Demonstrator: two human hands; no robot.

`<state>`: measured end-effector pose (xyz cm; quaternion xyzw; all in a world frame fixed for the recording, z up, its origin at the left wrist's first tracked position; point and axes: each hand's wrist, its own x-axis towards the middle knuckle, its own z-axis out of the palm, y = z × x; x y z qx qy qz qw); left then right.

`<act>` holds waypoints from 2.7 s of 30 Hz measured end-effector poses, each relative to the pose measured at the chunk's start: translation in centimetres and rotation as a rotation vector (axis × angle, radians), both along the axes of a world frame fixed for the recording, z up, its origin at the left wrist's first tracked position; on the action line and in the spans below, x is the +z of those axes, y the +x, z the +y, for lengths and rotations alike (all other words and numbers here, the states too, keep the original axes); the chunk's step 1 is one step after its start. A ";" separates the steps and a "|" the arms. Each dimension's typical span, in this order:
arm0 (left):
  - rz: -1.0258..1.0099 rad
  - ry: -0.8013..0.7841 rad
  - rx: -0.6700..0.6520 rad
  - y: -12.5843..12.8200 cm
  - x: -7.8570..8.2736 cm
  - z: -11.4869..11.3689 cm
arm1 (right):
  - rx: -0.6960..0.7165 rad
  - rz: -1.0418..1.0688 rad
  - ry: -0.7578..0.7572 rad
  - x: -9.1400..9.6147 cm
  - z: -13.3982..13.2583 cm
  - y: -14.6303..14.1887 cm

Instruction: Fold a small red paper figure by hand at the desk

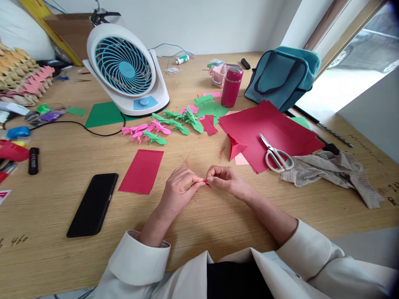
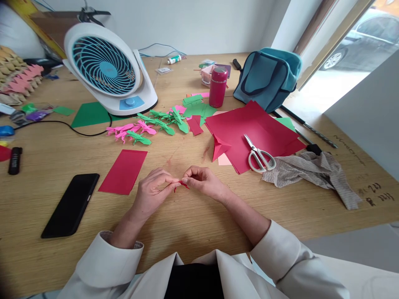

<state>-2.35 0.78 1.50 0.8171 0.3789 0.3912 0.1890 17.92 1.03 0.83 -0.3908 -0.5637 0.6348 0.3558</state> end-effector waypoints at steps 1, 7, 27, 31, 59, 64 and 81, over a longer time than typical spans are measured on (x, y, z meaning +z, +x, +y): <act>0.011 0.005 -0.002 0.1 0.0 0.0 | -0.006 0.014 -0.024 -0.1 0.0 -0.1; -0.053 -0.044 0.006 0.5 0.1 -0.2 | -0.080 0.044 -0.064 -0.2 0.1 -0.2; -0.128 -0.130 0.040 1.0 -0.3 -0.4 | -0.081 0.107 -0.145 -0.3 -0.3 -0.6; -0.150 -0.151 0.032 1.1 -0.2 -0.4 | -0.091 0.095 -0.150 -0.5 -0.2 -0.5; -0.144 -0.047 -0.035 0.6 -1.0 -0.1 | -0.016 0.137 -0.370 0.0 0.2 -0.2; -0.136 -0.038 -0.044 0.7 -1.0 -0.1 | 0.001 0.131 -0.387 -0.3 0.2 0.0; -0.240 -0.077 -0.089 0.7 -0.7 -0.1 | 0.105 0.088 -0.134 0.1 0.3 0.4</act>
